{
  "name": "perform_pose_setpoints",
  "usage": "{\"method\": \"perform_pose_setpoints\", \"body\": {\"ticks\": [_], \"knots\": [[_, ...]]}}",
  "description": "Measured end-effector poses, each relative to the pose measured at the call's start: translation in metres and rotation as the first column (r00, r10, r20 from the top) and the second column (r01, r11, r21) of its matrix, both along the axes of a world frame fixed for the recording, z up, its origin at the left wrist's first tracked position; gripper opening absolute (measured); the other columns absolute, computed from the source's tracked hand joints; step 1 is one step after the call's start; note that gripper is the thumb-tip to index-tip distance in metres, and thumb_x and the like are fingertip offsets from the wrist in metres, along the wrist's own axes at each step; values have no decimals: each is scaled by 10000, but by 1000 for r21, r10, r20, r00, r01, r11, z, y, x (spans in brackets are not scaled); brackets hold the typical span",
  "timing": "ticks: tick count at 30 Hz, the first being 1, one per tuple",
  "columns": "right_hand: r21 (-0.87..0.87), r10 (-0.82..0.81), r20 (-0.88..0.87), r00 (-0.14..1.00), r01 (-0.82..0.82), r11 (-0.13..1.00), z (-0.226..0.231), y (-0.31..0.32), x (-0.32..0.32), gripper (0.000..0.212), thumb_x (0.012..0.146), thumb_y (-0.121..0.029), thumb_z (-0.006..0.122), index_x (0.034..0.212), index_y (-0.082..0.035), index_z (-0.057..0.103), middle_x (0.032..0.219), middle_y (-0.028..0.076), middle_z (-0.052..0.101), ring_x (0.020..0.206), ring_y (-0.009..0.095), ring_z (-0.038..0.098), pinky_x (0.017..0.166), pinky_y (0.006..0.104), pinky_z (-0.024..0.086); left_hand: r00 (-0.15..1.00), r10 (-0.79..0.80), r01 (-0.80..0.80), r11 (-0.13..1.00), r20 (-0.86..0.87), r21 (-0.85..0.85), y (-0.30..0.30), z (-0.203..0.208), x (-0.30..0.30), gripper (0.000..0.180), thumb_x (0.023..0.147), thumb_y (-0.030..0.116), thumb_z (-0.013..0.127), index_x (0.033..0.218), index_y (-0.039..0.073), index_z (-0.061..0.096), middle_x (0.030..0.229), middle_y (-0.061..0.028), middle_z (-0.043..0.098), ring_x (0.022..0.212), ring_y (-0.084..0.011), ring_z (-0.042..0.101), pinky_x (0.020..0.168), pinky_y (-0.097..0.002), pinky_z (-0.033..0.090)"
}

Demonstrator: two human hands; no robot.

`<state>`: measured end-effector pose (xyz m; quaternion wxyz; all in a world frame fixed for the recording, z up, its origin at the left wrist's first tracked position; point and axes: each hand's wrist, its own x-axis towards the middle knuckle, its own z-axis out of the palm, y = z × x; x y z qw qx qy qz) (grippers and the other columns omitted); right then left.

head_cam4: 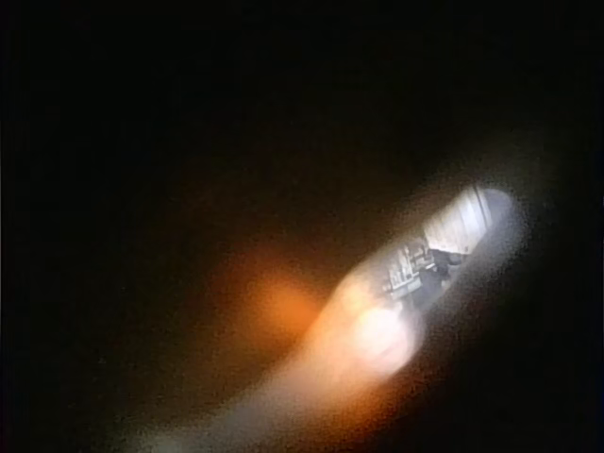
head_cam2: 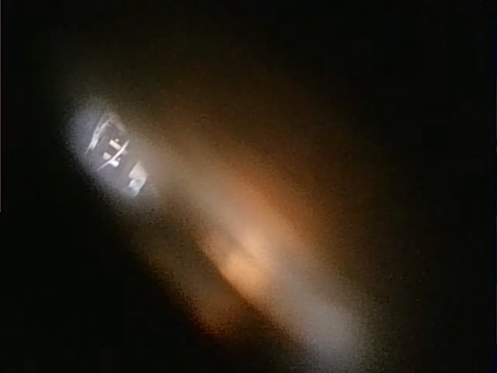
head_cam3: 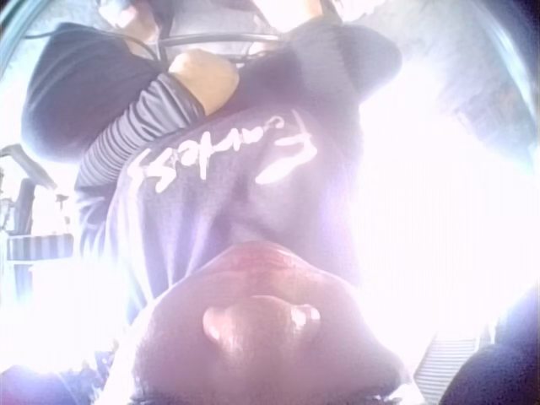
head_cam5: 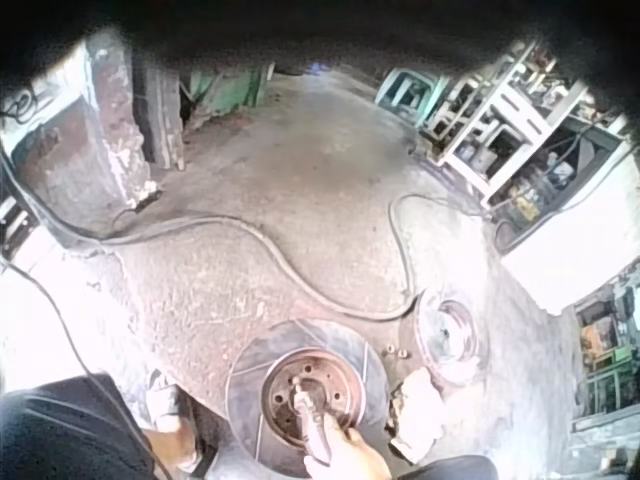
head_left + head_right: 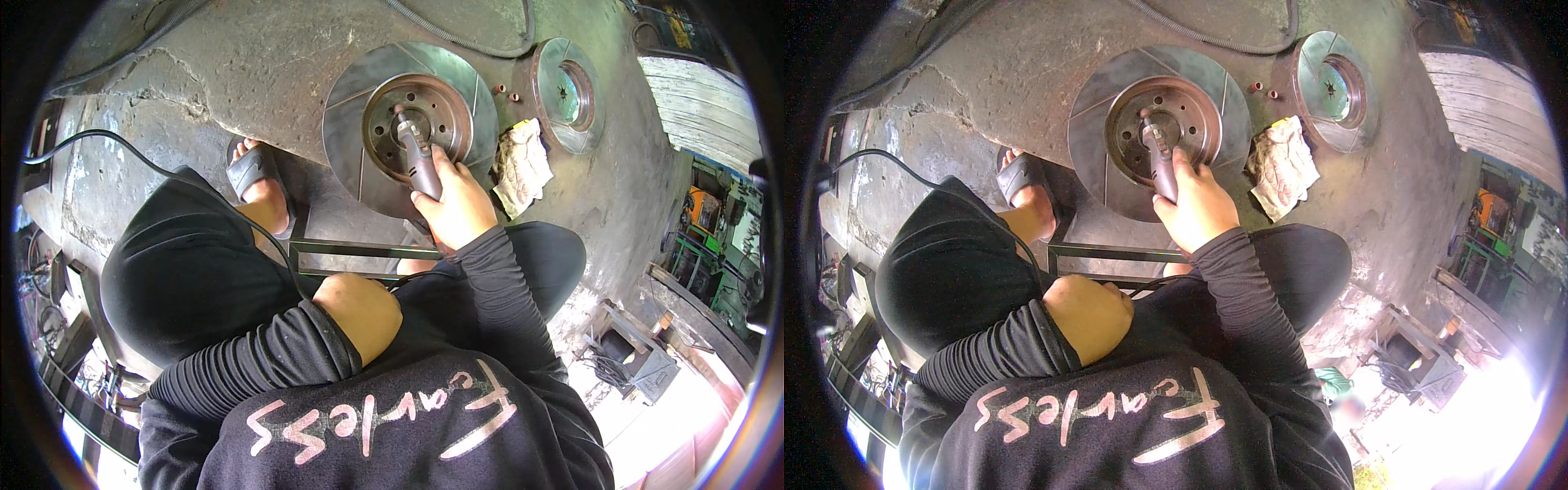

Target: The person uses a rotary tool to grind the surface of a brake disc, then removes the grinding bit with a screwdriver and replaces it with a different bit before continuing to work on the disc.

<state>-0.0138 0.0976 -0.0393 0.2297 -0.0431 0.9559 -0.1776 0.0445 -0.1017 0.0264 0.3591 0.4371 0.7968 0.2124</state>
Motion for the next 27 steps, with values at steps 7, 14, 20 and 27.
{"method": "perform_pose_setpoints", "body": {"ticks": [7,14,20,27], "knots": [[40,-44,15,999,43,998,4,0,-2,713,781,-273,656,1378,-23,358,1078,282,558,925,415,618,794,438,512,999,5,-5,1000,-34,-1,2,-1,3,216,781,128,536,889,-40,620,728,-149,635,609,-260,657,485,-373,507],[14,-82,-1,997,82,997,-3,3,-1,723,776,-278,656,1381,-17,362,1081,288,557,940,419,612,818,439,506,999,-24,24,1000,-21,-7,2,0,0,224,776,131,542,887,-46,622,747,-153,638,627,-267,662,501,-380,517],[0,-108,-28,994,108,994,-3,9,-3,722,775,-280,661,1376,-10,367,1081,287,559,949,413,617,817,439,508,1000,-20,21,999,13,-41,2,4,-1,227,780,136,540,892,-39,631,770,-152,647,664,-270,671,525,-377,527],[8,-128,-2,992,128,992,-2,9,-5,706,779,-274,659,1374,-27,370,1067,283,563,921,415,623,800,438,513,999,-48,48,998,-3,-45,3,6,-4,226,781,147,541,898,-21,637,805,-147,651,685,-264,673,536,-370,528]]}}
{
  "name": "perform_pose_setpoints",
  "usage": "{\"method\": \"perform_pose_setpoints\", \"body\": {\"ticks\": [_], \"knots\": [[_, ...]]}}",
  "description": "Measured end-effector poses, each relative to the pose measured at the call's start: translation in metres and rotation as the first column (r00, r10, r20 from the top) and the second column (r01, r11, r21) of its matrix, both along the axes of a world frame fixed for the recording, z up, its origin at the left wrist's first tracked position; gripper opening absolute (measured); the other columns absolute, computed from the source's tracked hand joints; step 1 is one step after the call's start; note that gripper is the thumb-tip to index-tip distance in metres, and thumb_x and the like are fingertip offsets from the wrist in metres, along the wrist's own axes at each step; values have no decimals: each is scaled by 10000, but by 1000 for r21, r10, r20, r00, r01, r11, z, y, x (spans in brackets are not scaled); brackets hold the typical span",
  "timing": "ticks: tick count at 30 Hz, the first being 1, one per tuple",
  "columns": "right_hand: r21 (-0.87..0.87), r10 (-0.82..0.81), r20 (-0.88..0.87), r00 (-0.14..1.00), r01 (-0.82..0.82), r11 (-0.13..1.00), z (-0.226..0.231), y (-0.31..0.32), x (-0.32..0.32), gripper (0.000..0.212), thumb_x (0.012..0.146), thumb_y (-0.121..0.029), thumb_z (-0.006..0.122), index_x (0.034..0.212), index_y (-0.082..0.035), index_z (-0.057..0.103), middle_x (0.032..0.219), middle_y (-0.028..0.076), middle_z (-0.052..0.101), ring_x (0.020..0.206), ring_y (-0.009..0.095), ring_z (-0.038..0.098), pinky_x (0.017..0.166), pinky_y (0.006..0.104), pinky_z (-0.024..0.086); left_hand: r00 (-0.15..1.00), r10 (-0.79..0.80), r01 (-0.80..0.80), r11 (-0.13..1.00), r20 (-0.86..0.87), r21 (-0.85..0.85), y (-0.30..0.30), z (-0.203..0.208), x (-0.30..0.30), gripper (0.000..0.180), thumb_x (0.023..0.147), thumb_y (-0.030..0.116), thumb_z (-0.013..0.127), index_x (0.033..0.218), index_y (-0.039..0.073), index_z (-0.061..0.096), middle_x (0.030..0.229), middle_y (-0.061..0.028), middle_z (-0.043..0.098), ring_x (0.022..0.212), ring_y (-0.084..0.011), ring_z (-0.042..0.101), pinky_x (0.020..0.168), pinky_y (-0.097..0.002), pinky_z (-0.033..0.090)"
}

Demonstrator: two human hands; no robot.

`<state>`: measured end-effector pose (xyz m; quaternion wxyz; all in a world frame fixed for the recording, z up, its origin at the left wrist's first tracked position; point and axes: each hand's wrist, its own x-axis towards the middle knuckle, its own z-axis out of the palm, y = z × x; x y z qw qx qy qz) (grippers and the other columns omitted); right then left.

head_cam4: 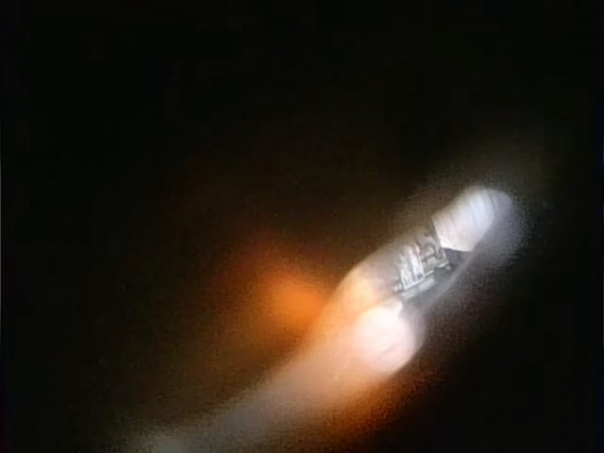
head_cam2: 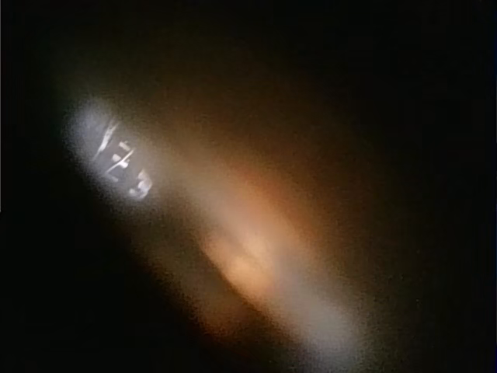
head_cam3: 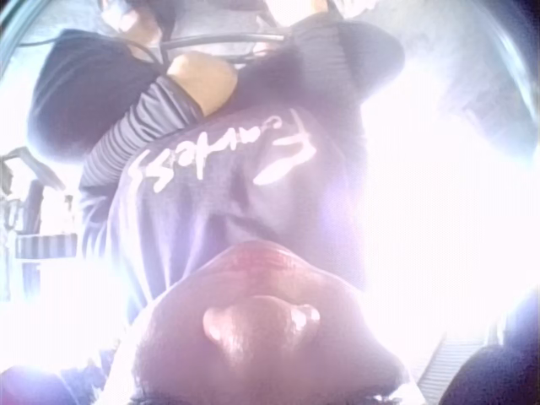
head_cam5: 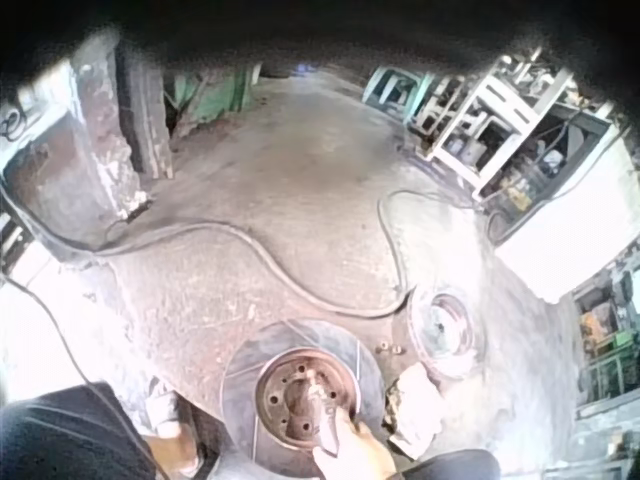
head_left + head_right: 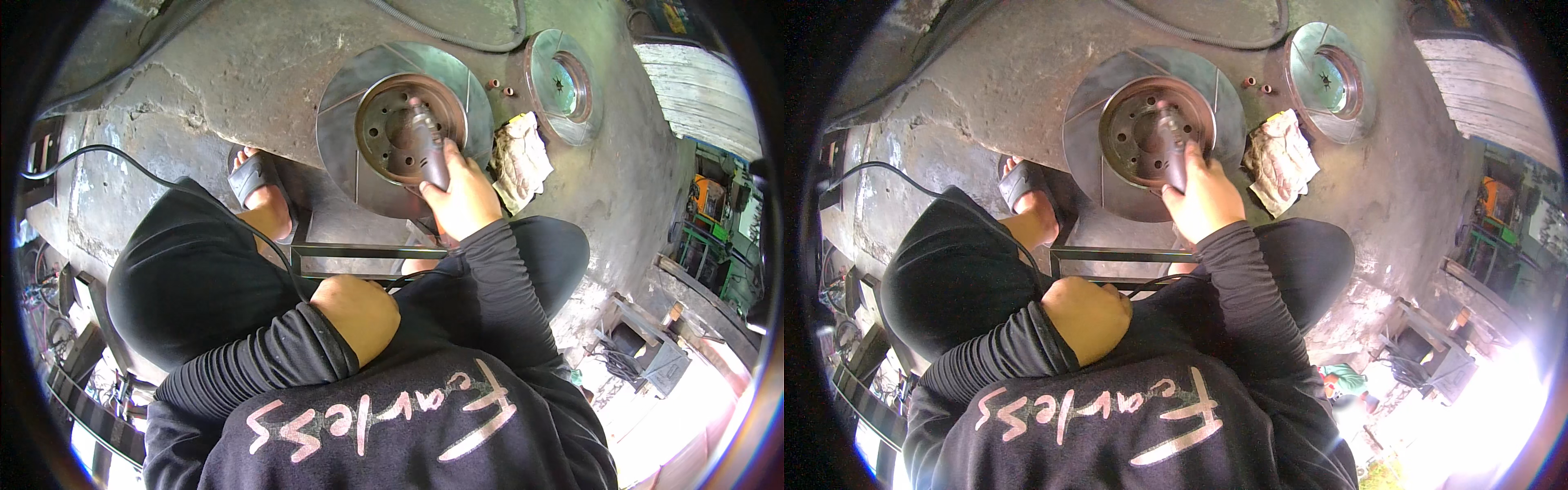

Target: The person uses a rotary tool to grind the surface of a brake disc, then removes the grinding bit with a screwdriver and replaces it with a different bit before continuing to work on the disc.

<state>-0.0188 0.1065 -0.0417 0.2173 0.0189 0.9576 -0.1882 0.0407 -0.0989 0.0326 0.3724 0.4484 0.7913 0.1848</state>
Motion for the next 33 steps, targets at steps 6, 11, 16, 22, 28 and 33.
{"method": "perform_pose_setpoints", "body": {"ticks": [6,11,16,22,28,33], "knots": [[5,-11,-28,1000,11,1000,1,-2,0,704,777,-279,658,1371,-36,369,1079,287,561,927,413,622,798,441,515,999,-8,8,1000,31,-20,2,1,-2,224,787,144,535,904,-18,638,811,-146,654,702,-269,674,562,-373,536],[-41,85,-47,995,-87,995,-5,-7,7,690,774,-271,655,1356,-26,378,1048,269,566,896,406,626,774,439,519,998,-31,33,998,46,-56,4,4,-5,218,789,137,533,907,-14,637,814,-146,654,700,-271,674,557,-374,536],[-18,35,11,999,-34,999,2,-7,3,706,778,-268,657,1374,-24,367,1116,292,547,970,413,602,837,427,496,999,-5,6,999,39,-37,3,1,-2,220,787,136,528,901,-21,632,811,-150,651,686,-271,672,543,-373,533],[-15,-4,78,997,5,1000,11,-12,0,712,787,-266,667,1382,-12,371,1145,278,548,1021,399,587,862,415,483,1000,1,-1,1000,16,-4,1,-2,1,220,788,135,523,896,-25,629,801,-143,646,681,-270,671,534,-374,532],[-12,11,53,999,-11,1000,6,-11,-1,703,786,-268,663,1377,-17,376,1105,273,557,964,395,609,818,420,502,1000,2,-2,1000,14,-14,2,-3,2,209,791,135,522,886,-16,633,803,-135,650,685,-269,672,540,-372,534],[-13,63,8,998,-63,998,3,-8,0,708,784,-274,649,1381,-27,361,1082,288,559,926,408,629,800,436,518,1000,-12,13,1000,25,-28,3,-1,0,205,780,132,530,880,-14,635,796,-133,650,681,-266,671,541,-365,535]]}}
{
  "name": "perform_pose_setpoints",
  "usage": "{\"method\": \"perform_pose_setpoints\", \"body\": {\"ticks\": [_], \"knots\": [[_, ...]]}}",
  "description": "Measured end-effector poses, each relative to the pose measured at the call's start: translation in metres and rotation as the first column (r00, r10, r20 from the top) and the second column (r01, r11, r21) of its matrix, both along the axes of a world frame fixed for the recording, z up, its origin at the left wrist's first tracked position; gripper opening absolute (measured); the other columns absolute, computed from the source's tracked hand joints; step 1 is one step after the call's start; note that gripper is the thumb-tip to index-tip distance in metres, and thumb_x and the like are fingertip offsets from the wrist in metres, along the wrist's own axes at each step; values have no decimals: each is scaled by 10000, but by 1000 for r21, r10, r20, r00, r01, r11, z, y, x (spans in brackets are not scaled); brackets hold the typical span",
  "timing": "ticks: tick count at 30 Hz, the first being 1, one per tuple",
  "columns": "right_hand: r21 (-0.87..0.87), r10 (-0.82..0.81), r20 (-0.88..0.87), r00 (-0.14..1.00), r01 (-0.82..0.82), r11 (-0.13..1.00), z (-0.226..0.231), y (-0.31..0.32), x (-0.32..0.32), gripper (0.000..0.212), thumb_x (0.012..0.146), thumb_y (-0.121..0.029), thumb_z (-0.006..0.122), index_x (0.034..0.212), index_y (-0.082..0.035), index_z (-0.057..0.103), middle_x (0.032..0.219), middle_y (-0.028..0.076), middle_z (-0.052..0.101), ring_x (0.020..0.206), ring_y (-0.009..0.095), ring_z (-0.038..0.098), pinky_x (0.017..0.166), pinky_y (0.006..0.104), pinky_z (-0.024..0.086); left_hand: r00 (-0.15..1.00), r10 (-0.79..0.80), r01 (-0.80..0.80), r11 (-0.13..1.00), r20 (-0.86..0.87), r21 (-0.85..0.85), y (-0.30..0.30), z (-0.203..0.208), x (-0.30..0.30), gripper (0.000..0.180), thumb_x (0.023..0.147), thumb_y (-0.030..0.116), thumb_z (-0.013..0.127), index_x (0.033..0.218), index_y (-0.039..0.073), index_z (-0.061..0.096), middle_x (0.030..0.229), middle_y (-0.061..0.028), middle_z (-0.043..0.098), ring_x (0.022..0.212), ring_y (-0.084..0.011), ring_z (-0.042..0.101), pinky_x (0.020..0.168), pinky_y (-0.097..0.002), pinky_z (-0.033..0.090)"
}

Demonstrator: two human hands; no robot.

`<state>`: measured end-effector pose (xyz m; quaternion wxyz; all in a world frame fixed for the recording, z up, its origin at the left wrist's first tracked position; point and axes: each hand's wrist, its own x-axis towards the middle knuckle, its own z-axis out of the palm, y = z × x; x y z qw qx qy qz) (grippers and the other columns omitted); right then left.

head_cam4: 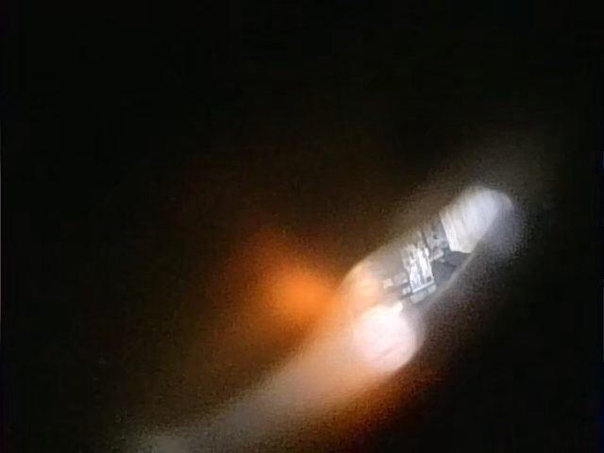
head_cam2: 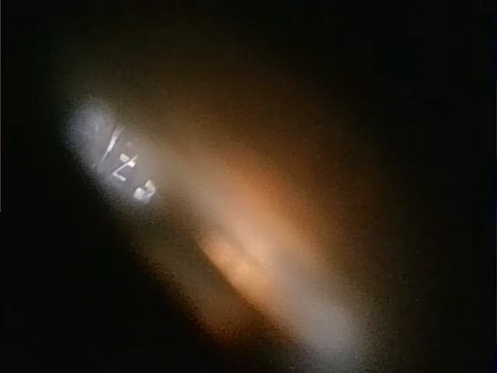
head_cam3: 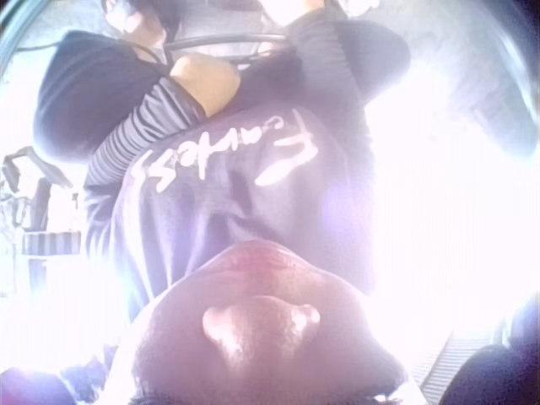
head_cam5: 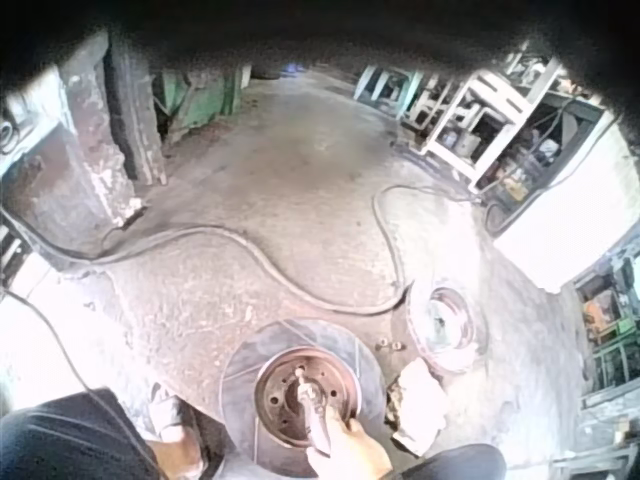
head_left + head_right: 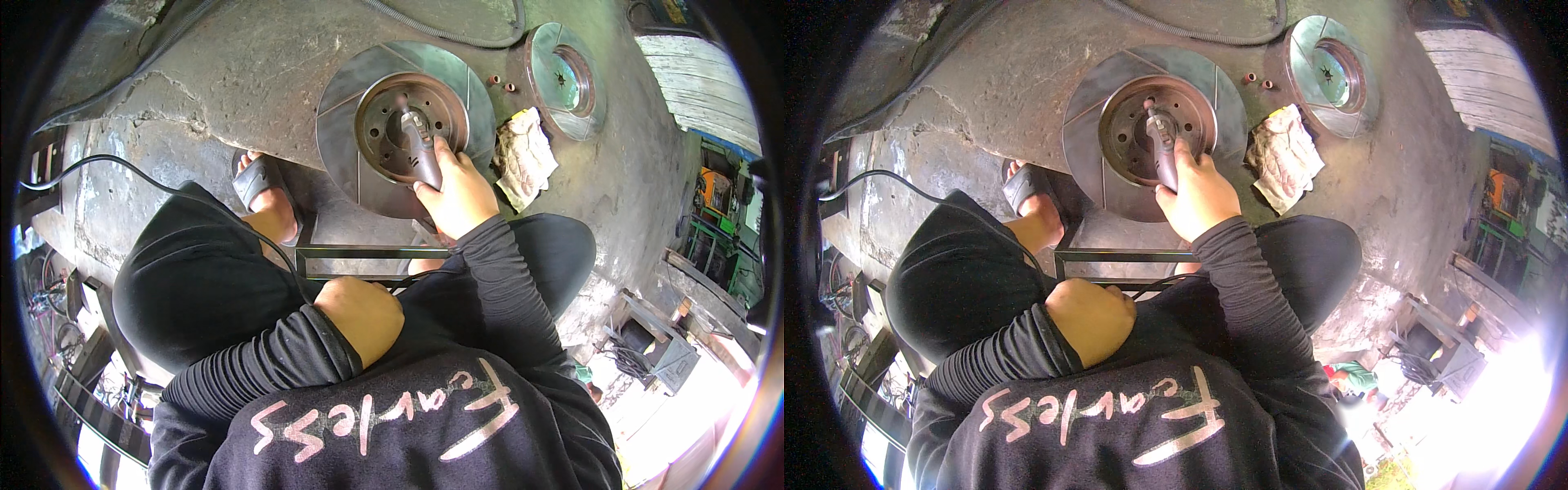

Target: The person uses a rotary tool to grind the surface of a brake disc, then removes the grinding bit with a screwdriver and replaces it with a different bit before continuing to work on the disc.

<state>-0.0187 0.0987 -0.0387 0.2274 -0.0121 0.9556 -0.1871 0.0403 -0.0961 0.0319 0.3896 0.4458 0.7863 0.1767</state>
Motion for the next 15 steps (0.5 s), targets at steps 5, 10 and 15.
{"method": "perform_pose_setpoints", "body": {"ticks": [5,10,15], "knots": [[2,-1,5,1000,1,1000,1,-3,-2,706,786,-279,644,1382,-30,359,1074,288,561,920,412,630,792,435,521,999,31,-31,999,-21,18,-1,0,2,214,768,129,532,885,-21,631,786,-135,646,672,-265,670,527,-369,530],[-25,69,-4,998,-69,997,-4,-1,2,696,790,-277,635,1382,-30,363,1102,296,552,934,411,626,800,432,518,1000,22,-21,999,-21,32,-1,-2,2,218,769,128,530,888,-29,625,776,-134,641,661,-264,667,513,-373,525],[-4,21,20,1000,-21,1000,1,-1,-3,701,794,-282,632,1387,-28,358,1111,303,549,944,410,624,806,433,517,999,39,-38,999,-26,26,-1,-4,4,222,775,126,529,905,-32,617,777,-138,640,656,-267,666,510,-379,525]]}}
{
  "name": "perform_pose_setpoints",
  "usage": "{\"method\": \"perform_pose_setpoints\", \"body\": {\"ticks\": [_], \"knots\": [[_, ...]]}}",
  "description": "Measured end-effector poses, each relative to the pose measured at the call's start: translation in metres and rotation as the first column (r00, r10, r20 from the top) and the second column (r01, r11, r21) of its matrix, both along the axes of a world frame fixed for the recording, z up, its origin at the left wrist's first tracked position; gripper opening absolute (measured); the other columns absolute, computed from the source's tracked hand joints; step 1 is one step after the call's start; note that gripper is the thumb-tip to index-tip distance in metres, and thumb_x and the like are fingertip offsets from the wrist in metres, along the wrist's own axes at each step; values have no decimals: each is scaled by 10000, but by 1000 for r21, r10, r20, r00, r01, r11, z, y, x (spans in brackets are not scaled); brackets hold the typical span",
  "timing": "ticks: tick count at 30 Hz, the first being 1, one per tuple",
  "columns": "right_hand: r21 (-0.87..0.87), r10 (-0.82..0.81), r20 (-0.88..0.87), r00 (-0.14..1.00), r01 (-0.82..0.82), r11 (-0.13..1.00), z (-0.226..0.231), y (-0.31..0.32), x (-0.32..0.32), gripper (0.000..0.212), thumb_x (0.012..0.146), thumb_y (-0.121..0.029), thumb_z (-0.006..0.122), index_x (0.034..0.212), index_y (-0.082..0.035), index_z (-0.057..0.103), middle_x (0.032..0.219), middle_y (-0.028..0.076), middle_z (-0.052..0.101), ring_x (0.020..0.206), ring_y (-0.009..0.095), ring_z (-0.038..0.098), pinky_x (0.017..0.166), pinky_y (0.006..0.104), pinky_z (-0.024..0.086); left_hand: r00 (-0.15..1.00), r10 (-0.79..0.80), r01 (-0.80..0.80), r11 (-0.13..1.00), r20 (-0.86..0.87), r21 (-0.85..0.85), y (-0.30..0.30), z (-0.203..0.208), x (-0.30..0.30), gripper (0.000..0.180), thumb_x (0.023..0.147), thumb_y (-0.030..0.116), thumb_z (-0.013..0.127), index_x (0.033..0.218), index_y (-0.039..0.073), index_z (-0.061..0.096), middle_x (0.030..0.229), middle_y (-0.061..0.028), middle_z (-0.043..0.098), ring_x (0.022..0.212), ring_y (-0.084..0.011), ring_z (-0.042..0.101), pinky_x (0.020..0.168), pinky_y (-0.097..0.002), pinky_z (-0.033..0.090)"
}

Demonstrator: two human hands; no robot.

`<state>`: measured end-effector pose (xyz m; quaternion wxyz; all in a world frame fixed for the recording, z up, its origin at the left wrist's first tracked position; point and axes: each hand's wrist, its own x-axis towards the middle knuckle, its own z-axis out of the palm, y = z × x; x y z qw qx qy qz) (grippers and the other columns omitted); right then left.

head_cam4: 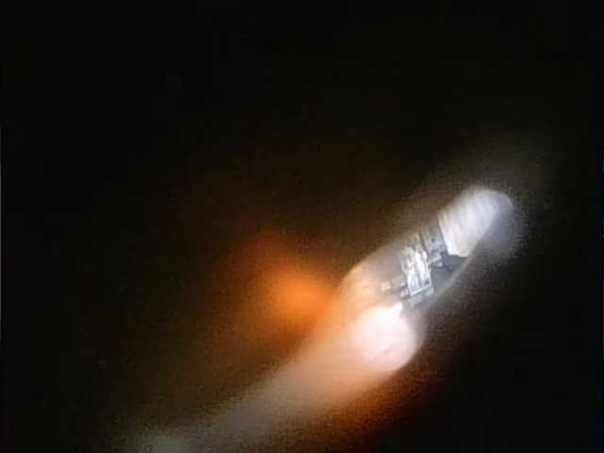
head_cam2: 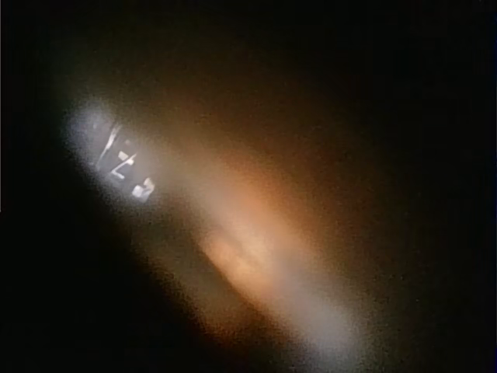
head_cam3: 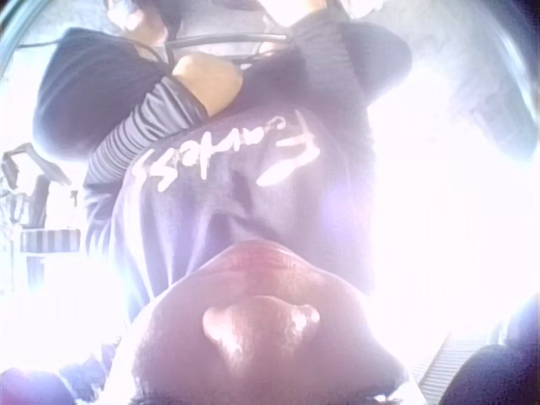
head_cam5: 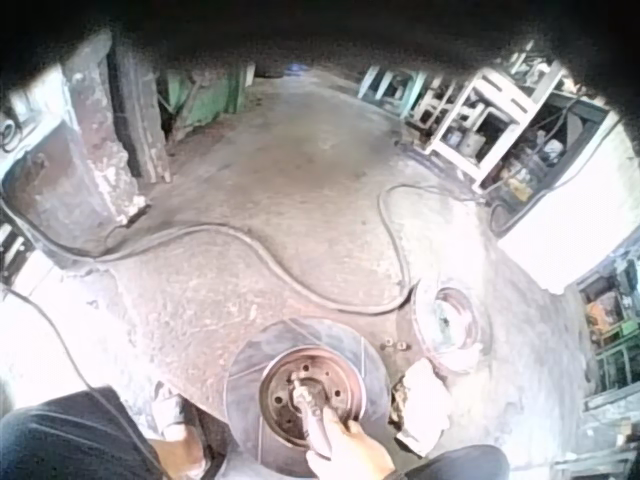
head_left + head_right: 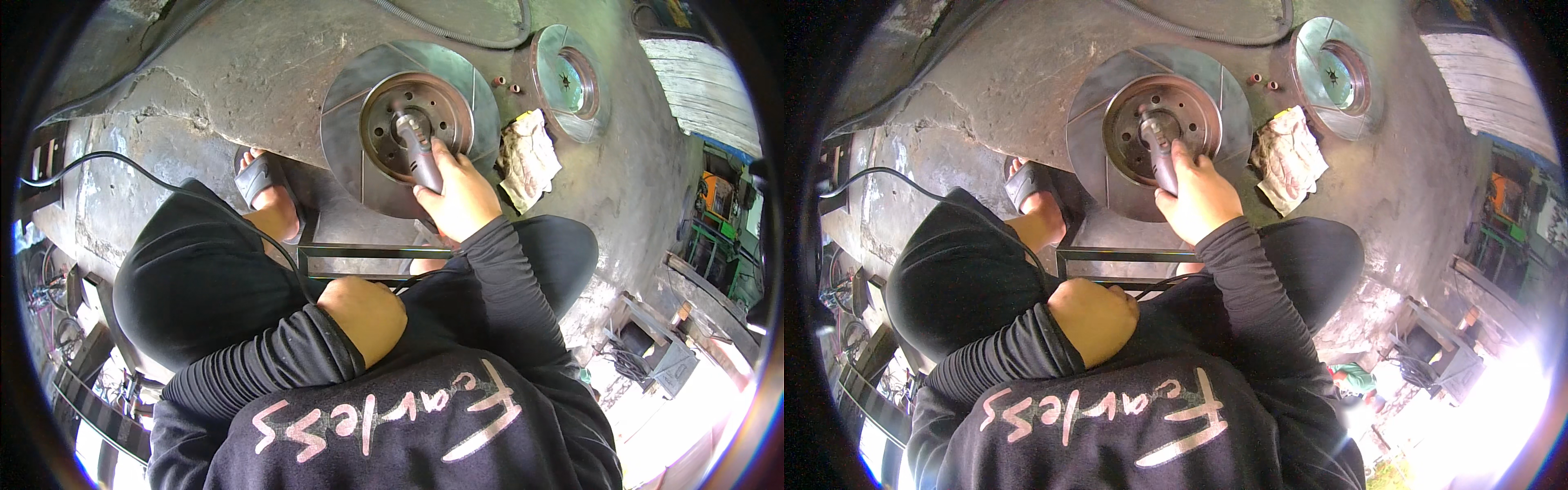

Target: The person uses a rotary tool to grind the surface of a brake disc, then removes the grinding bit with a screwdriver and replaces it with a different bit before continuing to work on the disc.

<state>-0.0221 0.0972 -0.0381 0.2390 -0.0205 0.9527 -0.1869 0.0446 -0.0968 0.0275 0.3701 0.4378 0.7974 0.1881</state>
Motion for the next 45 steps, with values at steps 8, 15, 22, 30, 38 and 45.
{"method": "perform_pose_setpoints", "body": {"ticks": [8,15,22,30,38,45], "knots": [[0,42,-26,999,-42,999,-1,-1,2,703,796,-290,632,1390,-38,354,1073,286,558,919,407,626,796,432,517,1000,-17,17,1000,7,-8,0,4,-4,222,785,126,529,914,-31,618,787,-145,642,656,-272,667,507,-382,524],[39,19,-46,999,-17,999,-5,1,-1,702,795,-284,635,1389,-43,349,1083,282,555,916,410,626,793,436,516,999,-28,29,999,31,-16,0,0,-1,232,782,136,533,920,-28,623,796,-139,645,679,-267,669,521,-367,523],[-10,24,30,999,-24,1000,3,-2,-1,700,792,-282,635,1389,-44,356,1097,288,550,914,414,625,799,437,516,999,-21,21,1000,30,-15,0,0,-1,236,769,133,535,913,-32,620,777,-141,641,651,-262,665,500,-365,513],[6,21,-22,1000,-21,1000,-5,2,-3,726,783,-281,647,1400,-49,341,1098,288,553,937,411,619,801,435,514,1000,17,-17,1000,12,-2,-1,-1,0,224,775,129,534,901,-34,621,770,-145,641,643,-262,666,498,-369,517],[1,13,-58,998,-13,1000,-4,0,-6,718,786,-280,649,1397,-50,348,1074,283,558,928,414,620,805,444,511,998,-18,21,999,54,-46,1,4,-5,226,793,134,529,920,-29,622,798,-145,646,672,-269,671,519,-381,526],[-13,34,-54,998,-35,999,-5,2,-3,720,782,-283,654,1394,-48,356,1084,276,559,926,412,621,802,437,512,999,-6,7,1000,47,-16,0,0,-3,227,794,132,528,927,-25,623,812,-136,650,671,-274,670,526,-387,529]]}}
